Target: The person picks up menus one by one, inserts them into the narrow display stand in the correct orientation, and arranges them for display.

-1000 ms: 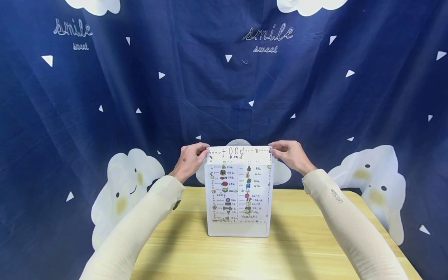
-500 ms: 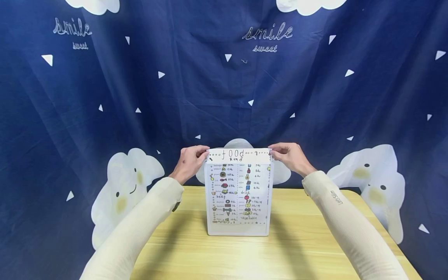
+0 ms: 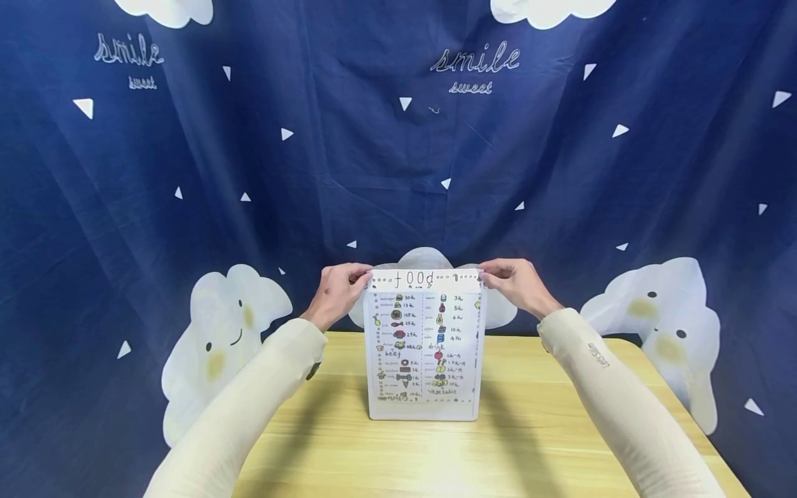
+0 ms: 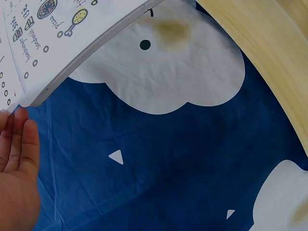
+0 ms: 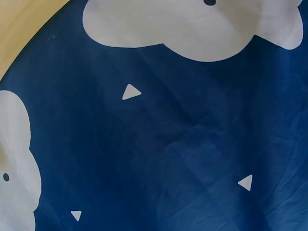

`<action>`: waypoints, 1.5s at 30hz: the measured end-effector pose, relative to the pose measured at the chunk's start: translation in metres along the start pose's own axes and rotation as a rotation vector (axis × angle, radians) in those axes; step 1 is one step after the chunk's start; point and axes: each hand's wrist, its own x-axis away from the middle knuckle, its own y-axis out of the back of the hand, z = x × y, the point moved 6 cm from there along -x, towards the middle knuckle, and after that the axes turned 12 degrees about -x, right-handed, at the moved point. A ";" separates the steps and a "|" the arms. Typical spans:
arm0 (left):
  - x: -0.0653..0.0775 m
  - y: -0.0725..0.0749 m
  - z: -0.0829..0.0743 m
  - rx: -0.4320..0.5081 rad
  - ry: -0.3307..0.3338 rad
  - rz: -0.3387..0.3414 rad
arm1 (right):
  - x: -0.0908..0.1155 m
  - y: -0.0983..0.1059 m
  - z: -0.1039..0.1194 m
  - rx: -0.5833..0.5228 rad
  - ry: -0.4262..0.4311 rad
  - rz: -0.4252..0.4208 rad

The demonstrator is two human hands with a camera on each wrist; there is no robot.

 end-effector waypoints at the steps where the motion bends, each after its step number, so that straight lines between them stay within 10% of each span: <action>1: 0.000 0.000 0.000 -0.002 -0.002 -0.001 | 0.000 0.000 0.000 -0.001 -0.001 0.000; 45: 0.013 -0.008 0.007 -0.045 -0.070 -0.029 | 0.013 -0.008 -0.008 0.063 0.152 -0.032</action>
